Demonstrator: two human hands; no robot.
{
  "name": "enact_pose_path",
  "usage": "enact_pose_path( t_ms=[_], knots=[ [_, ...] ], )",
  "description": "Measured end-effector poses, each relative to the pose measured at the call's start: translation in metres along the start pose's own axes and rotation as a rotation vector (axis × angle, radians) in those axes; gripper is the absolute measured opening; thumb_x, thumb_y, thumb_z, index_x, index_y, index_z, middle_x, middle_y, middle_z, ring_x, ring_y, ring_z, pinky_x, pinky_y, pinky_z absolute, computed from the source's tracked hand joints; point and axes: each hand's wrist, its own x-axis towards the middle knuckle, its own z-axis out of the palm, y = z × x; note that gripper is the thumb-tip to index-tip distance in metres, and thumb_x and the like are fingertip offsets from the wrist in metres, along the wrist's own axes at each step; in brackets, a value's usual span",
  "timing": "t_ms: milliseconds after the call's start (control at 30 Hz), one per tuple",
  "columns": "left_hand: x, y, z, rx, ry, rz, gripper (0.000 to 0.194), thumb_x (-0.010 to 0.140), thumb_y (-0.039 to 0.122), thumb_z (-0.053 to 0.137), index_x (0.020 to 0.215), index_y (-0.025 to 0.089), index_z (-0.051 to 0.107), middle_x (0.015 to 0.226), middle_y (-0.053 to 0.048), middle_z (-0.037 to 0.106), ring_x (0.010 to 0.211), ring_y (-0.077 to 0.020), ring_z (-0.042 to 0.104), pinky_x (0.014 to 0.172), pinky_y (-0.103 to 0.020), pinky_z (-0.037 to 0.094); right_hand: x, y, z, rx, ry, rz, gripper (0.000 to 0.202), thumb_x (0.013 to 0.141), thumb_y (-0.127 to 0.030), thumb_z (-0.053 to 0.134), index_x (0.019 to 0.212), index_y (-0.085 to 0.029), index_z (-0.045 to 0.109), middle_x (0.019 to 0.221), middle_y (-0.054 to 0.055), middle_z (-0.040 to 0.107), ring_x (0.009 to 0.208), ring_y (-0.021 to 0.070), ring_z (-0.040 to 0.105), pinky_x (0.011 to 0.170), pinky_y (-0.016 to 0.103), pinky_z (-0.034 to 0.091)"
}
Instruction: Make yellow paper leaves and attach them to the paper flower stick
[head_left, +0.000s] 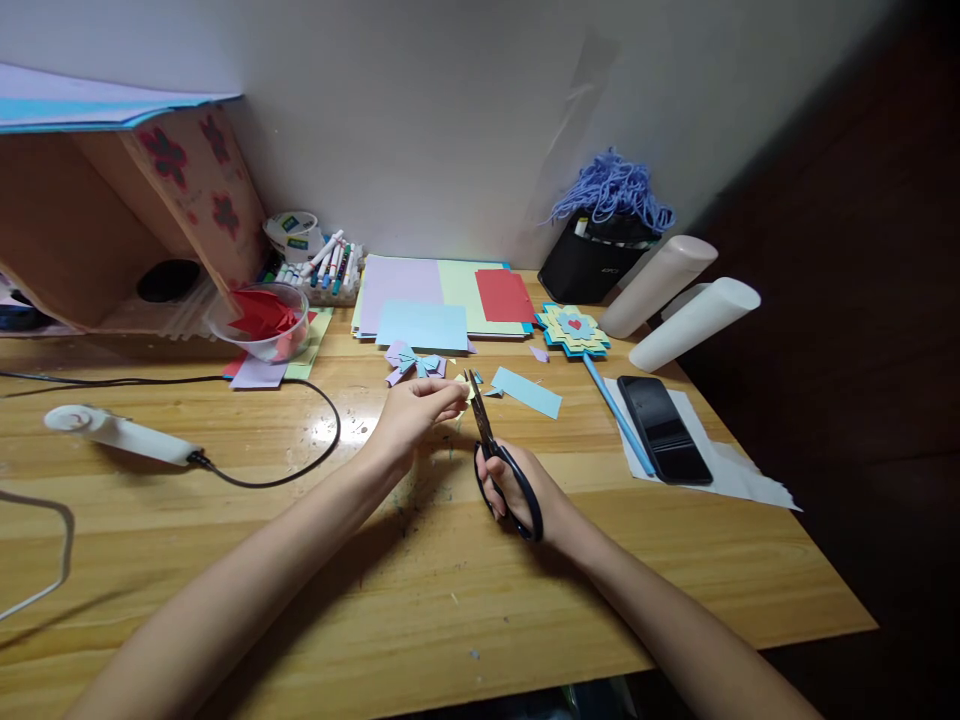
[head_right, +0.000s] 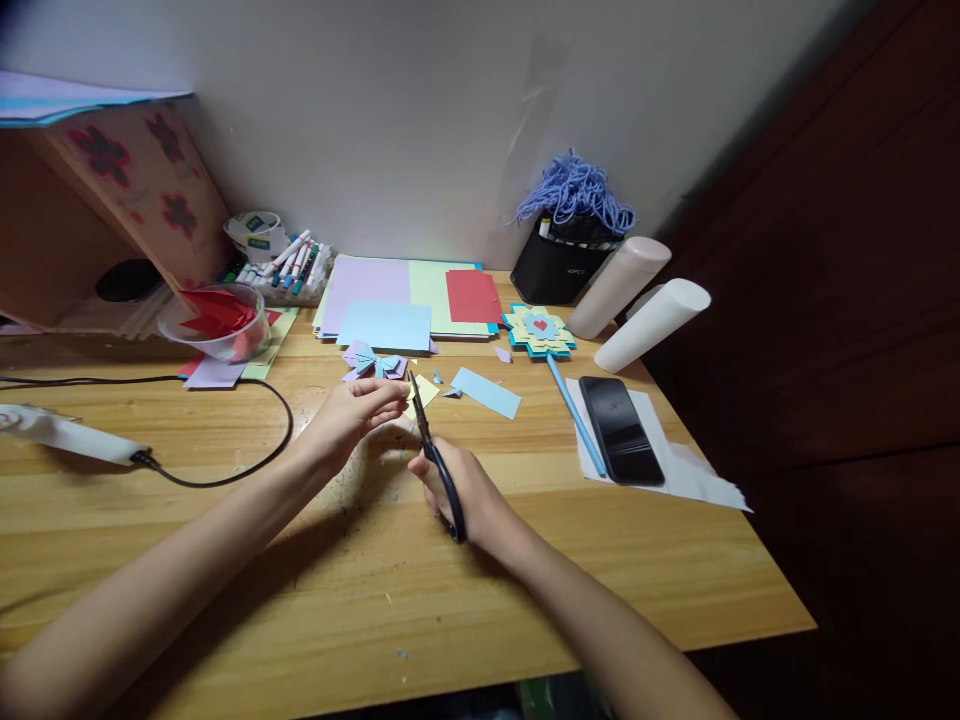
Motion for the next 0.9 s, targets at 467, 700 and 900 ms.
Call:
enact_pose_path(
  t_ms=[467, 700, 900],
  knots=[
    [0.013, -0.004, -0.008, -0.041, -0.127, -0.047, 0.015, 0.061, 0.022, 0.071, 0.066, 0.010, 0.065, 0.054, 0.002, 0.054, 0.054, -0.0043, 0.051, 0.067, -0.018, 0.044, 0.001, -0.009, -0.010, -0.180, 0.121, 0.077, 0.048, 0.077, -0.068, 0.038, 0.073, -0.021, 0.041, 0.045, -0.006, 0.044, 0.038, 0.0100, 0.044, 0.043, 0.021, 0.033],
    [0.011, -0.005, -0.007, -0.016, -0.170, -0.026, 0.023, 0.060, 0.028, 0.074, 0.074, 0.010, 0.067, 0.065, -0.002, 0.061, 0.062, -0.0069, 0.055, 0.073, -0.021, 0.045, 0.012, -0.020, -0.052, -0.840, 0.412, 0.272, 0.046, 0.079, -0.066, 0.035, 0.077, -0.021, 0.048, 0.064, 0.005, 0.061, 0.059, 0.0206, 0.057, 0.051, 0.026, 0.033],
    [0.004, -0.001, -0.004, 0.079, -0.204, 0.086, 0.013, 0.063, 0.026, 0.070, 0.066, 0.015, 0.064, 0.072, -0.002, 0.063, 0.068, -0.0093, 0.057, 0.073, -0.023, 0.045, 0.017, -0.008, -0.072, -1.113, 0.542, 0.371, 0.033, 0.077, -0.051, 0.050, 0.080, -0.019, 0.057, 0.073, 0.009, 0.066, 0.070, 0.0250, 0.062, 0.053, 0.028, 0.031]
  ],
)
